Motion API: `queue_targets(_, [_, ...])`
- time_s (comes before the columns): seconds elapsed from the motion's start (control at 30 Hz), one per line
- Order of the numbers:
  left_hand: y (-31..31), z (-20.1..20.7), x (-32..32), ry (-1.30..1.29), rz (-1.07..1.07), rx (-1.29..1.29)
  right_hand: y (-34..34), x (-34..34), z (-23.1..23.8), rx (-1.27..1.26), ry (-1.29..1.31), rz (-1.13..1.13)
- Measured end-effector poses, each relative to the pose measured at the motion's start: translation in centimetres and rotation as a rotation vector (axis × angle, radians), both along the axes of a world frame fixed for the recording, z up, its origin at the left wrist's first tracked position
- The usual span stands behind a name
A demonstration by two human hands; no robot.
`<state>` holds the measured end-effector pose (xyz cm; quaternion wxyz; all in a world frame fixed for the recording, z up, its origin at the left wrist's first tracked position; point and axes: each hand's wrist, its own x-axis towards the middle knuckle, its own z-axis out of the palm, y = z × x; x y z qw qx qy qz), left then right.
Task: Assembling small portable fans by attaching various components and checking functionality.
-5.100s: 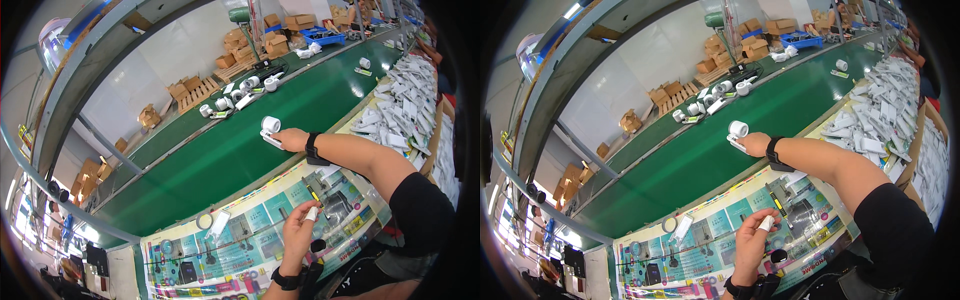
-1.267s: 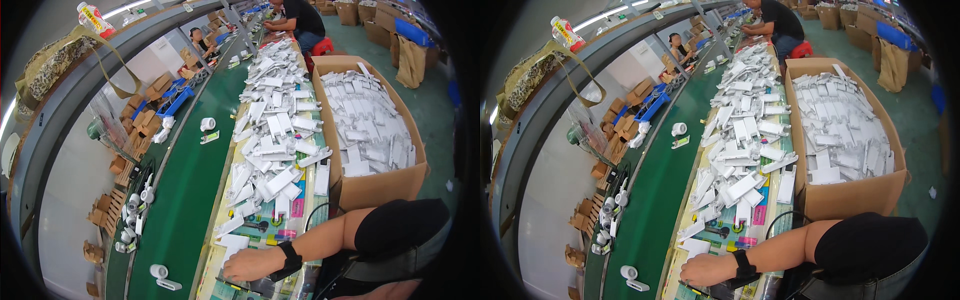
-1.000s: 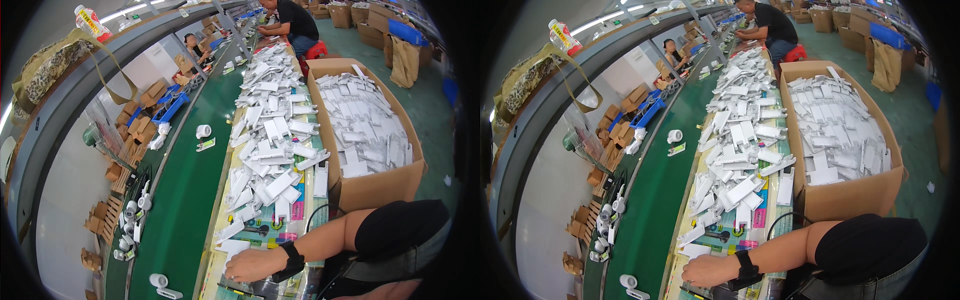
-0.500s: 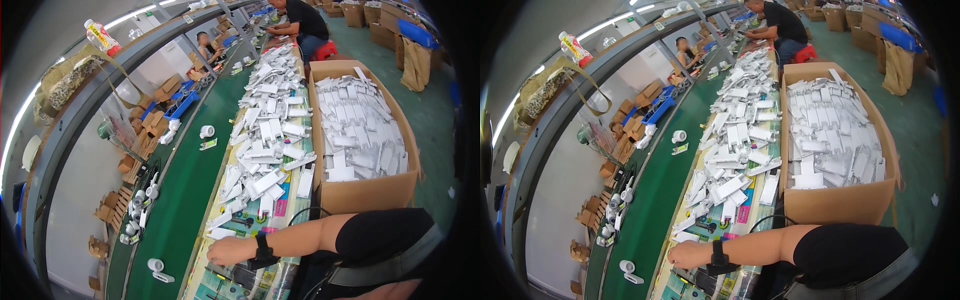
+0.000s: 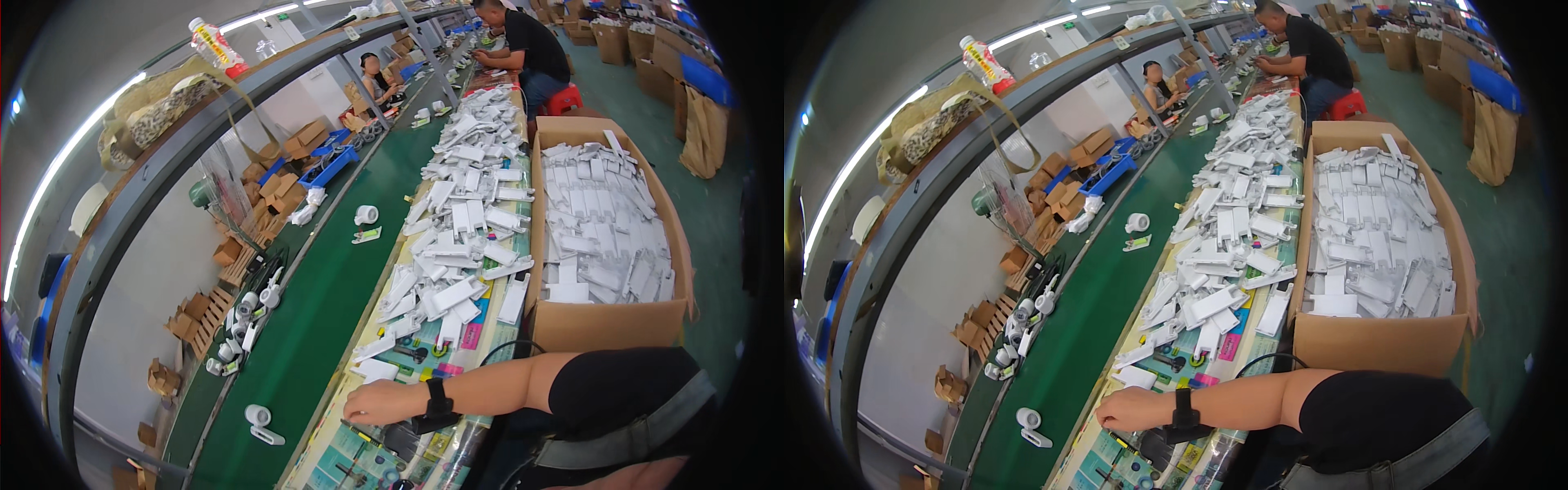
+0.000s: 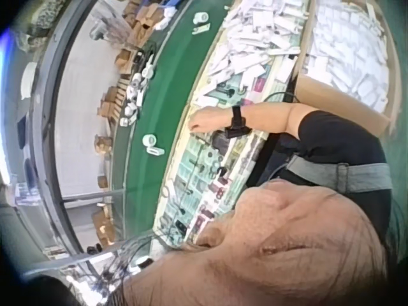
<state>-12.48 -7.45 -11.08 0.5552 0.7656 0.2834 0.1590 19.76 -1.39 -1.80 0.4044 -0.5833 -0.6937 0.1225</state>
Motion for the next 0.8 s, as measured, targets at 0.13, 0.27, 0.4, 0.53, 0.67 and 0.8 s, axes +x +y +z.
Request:
queue_targets(0.13, [2.2, -5.3, -0.8, -0.015, -0.028, -0.031, 0.3, -0.8, -0.2, 0.04, 0.081, 0.04])
queue_targets(0.27, [5.5, -11.4, -0.5, -0.037, -0.059, -0.075, 0.3, -1.7, -0.5, -0.045, 0.153, 0.121])
queue_targets(0.4, [9.4, -17.4, 1.3, -0.051, -0.104, -0.132, -0.5, -4.0, -1.3, -0.13, 0.242, 0.37])
queue_targets(0.53, [15.3, -22.5, 0.1, -0.023, -0.153, -0.179, -0.2, -4.6, -0.8, -0.468, 0.365, 0.561])
queue_targets(0.67, [14.7, -26.9, -0.2, -0.004, -0.168, -0.272, -0.2, -4.5, -2.3, -0.652, 0.714, 0.533])
queue_targets(0.8, [15.1, -29.9, 0.4, 0.017, -0.231, -0.335, 0.9, -4.5, -2.8, -0.56, 0.812, 0.493])
